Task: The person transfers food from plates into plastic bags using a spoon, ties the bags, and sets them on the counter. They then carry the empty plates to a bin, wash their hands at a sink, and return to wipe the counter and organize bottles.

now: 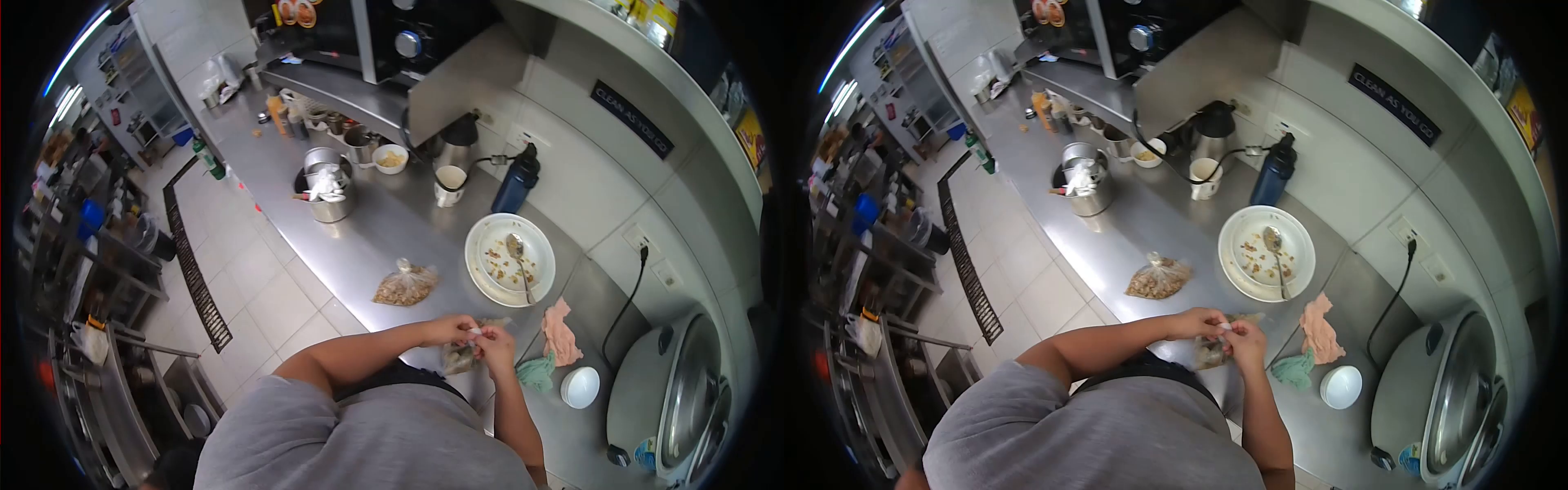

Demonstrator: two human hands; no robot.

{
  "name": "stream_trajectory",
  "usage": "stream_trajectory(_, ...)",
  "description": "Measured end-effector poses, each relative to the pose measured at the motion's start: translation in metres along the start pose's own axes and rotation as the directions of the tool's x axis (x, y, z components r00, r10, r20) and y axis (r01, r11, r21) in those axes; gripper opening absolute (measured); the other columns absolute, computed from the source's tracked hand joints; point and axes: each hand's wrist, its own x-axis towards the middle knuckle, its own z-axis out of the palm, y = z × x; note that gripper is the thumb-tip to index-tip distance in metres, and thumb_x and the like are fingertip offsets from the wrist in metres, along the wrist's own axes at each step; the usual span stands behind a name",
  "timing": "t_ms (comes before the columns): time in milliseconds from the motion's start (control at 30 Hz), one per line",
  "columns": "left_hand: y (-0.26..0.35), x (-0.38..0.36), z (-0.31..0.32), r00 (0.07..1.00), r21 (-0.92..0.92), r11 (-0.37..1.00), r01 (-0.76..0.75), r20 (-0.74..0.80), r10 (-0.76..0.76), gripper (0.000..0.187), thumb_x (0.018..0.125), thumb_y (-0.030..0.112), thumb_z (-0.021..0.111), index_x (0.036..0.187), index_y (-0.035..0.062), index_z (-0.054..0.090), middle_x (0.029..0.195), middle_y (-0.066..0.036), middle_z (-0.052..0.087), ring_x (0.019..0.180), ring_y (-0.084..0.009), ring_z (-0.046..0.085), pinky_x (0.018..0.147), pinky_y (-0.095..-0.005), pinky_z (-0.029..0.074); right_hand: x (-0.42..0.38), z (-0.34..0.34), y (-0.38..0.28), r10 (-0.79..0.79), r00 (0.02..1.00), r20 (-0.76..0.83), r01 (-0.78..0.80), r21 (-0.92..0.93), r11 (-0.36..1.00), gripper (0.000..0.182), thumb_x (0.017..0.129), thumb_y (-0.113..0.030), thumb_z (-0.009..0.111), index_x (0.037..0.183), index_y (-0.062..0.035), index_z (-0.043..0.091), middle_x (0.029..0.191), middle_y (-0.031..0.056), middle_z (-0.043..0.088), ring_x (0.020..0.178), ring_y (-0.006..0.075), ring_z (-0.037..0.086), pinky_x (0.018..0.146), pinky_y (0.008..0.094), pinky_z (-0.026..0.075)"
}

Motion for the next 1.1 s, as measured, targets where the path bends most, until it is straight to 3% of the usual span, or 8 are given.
stream_trajectory(167,-0.004,-0.011,0.015,0.987,0.309,0.949,-0.058,-0.123,0.101,0.035,0.086,0.003,0.057,0.121,0.0023,0.053,0.097,-0.006,0.061,0.087,-0.0139,0.060,0.080,-0.0276,0.049,0.010,0.003,0.036,-0.558,0.819,-0.130,0.400,-0.568,0.719,0.008,0.071,-0.005,0.062,0.074,-0.0031,0.056,0.064,0.0075,0.056,0.055,0.0152,0.056,0.050,0.0318,0.045)
stream_trajectory(233,-0.003,-0.013,0.017,0.984,-0.153,0.988,0.021,-0.173,-0.048,0.032,0.086,0.003,0.056,0.118,0.0001,0.054,0.096,-0.008,0.062,0.086,-0.0165,0.062,0.079,-0.0290,0.052,0.005,0.011,0.033,-0.538,0.809,-0.237,0.347,-0.546,0.763,0.009,0.070,-0.003,0.061,0.077,-0.0013,0.055,0.063,0.0095,0.054,0.062,0.0164,0.058,0.056,0.0353,0.046)
stream_trajectory(367,0.020,-0.010,0.017,0.970,0.013,0.985,0.169,-0.177,-0.164,0.019,0.088,0.004,0.054,0.106,-0.0016,0.059,0.085,-0.008,0.062,0.074,-0.0164,0.063,0.072,-0.0282,0.054,-0.003,0.002,0.041,-0.354,0.931,-0.087,0.316,-0.294,0.902,0.022,0.071,-0.003,0.061,0.093,-0.0034,0.059,0.081,0.0117,0.059,0.068,0.0246,0.059,0.061,0.0340,0.049)
stream_trajectory(467,0.026,-0.011,0.018,0.967,0.485,0.875,0.019,-0.230,0.107,0.010,0.084,0.006,0.059,0.093,0.0000,0.061,0.083,-0.011,0.063,0.068,-0.0174,0.062,0.065,-0.0294,0.050,-0.030,-0.029,0.000,-0.253,0.967,-0.028,0.246,-0.140,0.959,0.039,0.069,-0.004,0.065,0.107,-0.0068,0.059,0.094,0.0119,0.061,0.084,0.0311,0.059,0.081,0.0390,0.047)
stream_trajectory(500,0.037,-0.016,0.020,0.947,0.636,0.772,-0.026,-0.230,0.222,0.010,0.083,0.006,0.061,0.091,0.0007,0.061,0.084,-0.012,0.064,0.068,-0.0190,0.062,0.065,-0.0309,0.050,-0.029,-0.055,-0.006,-0.468,0.874,-0.133,0.344,-0.509,0.789,0.041,0.071,-0.009,0.067,0.110,-0.0047,0.057,0.104,0.0148,0.058,0.098,0.0332,0.054,0.089,0.0412,0.042)
stream_trajectory(600,0.085,-0.048,0.039,0.875,0.757,0.619,-0.211,-0.136,0.465,0.010,0.081,0.007,0.062,0.089,0.0014,0.060,0.084,-0.014,0.061,0.069,-0.0231,0.061,0.065,-0.0321,0.048,-0.028,-0.118,-0.013,-0.687,0.669,-0.285,0.012,-0.919,0.393,0.059,0.074,-0.023,0.070,0.125,-0.0033,0.048,0.134,0.0208,0.042,0.127,0.0394,0.033,0.105,0.0481,0.025)
stream_trajectory(733,0.089,-0.059,0.030,0.772,0.714,0.655,-0.245,-0.264,0.577,0.008,0.086,0.009,0.060,0.087,0.0005,0.059,0.080,-0.007,0.059,0.071,-0.0144,0.057,0.064,-0.0276,0.046,-0.027,-0.110,0.064,-0.604,0.749,-0.274,0.000,-0.911,0.413,0.070,0.076,-0.026,0.068,0.135,-0.0036,0.038,0.141,0.0194,0.033,0.132,0.0404,0.025,0.107,0.0480,0.021)
stream_trajectory(1100,0.062,-0.067,-0.017,0.657,0.744,0.658,-0.111,-0.443,0.611,0.018,0.082,0.000,0.059,0.099,0.0030,0.060,0.099,-0.010,0.055,0.088,-0.0196,0.057,0.071,-0.0286,0.049,0.003,0.004,0.053,-0.664,0.724,0.187,0.472,-0.836,0.279,0.019,0.076,-0.027,0.065,0.087,-0.0103,0.065,0.101,0.0022,0.060,0.098,0.0232,0.050,0.083,0.0372,0.040)
